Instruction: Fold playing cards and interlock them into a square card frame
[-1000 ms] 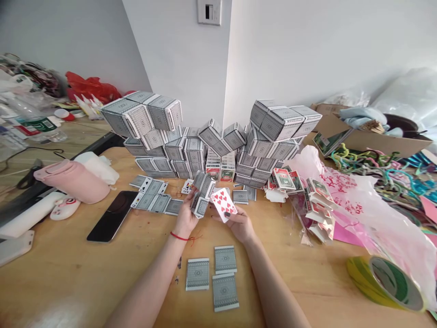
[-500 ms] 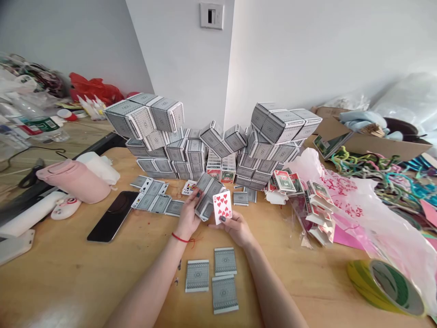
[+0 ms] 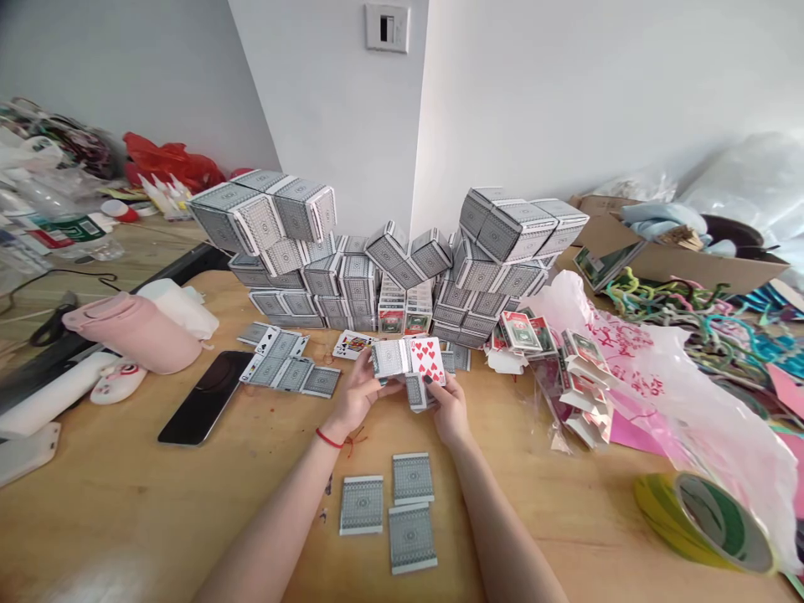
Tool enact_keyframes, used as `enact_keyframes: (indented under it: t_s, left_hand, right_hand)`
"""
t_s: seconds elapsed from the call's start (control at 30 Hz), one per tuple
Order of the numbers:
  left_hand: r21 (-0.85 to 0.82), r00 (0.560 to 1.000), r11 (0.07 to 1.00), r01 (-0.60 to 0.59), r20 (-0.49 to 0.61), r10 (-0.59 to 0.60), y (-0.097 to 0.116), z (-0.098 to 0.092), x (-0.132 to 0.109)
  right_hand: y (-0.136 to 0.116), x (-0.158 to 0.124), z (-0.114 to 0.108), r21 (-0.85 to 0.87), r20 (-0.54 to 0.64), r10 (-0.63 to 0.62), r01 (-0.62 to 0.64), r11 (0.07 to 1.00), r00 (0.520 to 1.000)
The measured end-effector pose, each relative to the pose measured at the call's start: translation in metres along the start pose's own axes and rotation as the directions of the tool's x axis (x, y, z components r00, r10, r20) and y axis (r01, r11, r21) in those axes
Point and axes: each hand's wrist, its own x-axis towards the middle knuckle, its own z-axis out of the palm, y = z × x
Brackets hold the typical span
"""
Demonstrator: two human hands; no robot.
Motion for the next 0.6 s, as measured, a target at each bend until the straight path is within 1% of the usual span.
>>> enact_keyframes:
  t_s: [0.07,0.13,0.27,0.3,0.37,0.43,0.47,0.5,0.53,0.6]
  left_hand:
    - [-0.012,1.000,1.000,0.028,0.011,-0.028,0.004,-0.004,0.000]
    - [0.014,0.999,0.999,0.043,-0.026,-0.042,0.008,-0.008,0.000]
    - [0.187,0.988,0.976,0.116,-0.126,-0.093,0.011,-0.014,0.004]
    - [0.231,0.984,0.964,0.134,-0.146,-0.102,0.009,-0.014,0.006]
    - [0.278,0.978,0.948,0.154,-0.183,-0.105,0.006,-0.015,0.008]
    - [0.259,0.972,0.955,0.145,-0.219,-0.088,0.003,-0.016,0.010]
    - [0.229,0.968,0.965,0.130,-0.239,-0.074,0.002,-0.016,0.011]
    - [0.187,0.964,0.976,0.110,-0.260,-0.059,0.002,-0.016,0.012]
    - [0.137,0.959,0.987,0.087,-0.280,-0.046,0.003,-0.017,0.013]
    - [0.024,0.950,0.999,0.042,-0.310,-0.033,0.005,-0.019,0.015]
  right_hand:
    - [0.000,0.002,-0.003,-0.039,-0.025,-0.022,0.021,0.999,0.999]
    - [0.000,0.002,-0.006,-0.103,-0.005,-0.016,0.015,0.995,1.000]
    - [0.005,0.002,-0.009,-0.194,0.092,-0.011,0.028,0.981,0.996]
    - [0.007,0.003,-0.009,-0.197,0.087,-0.025,0.042,0.979,0.996]
    - [0.010,0.006,-0.010,-0.190,0.004,-0.077,0.076,0.979,0.997]
    - [0.010,0.010,-0.011,-0.170,-0.136,-0.153,0.129,0.977,0.979]
    - [0.008,0.012,-0.012,-0.156,-0.191,-0.189,0.161,0.975,0.963]
    - [0.006,0.013,-0.012,-0.141,-0.220,-0.220,0.192,0.971,0.950]
    - [0.003,0.013,-0.012,-0.127,-0.223,-0.242,0.218,0.968,0.944]
    - [-0.002,0.008,-0.009,-0.124,-0.174,-0.258,0.239,0.963,0.950]
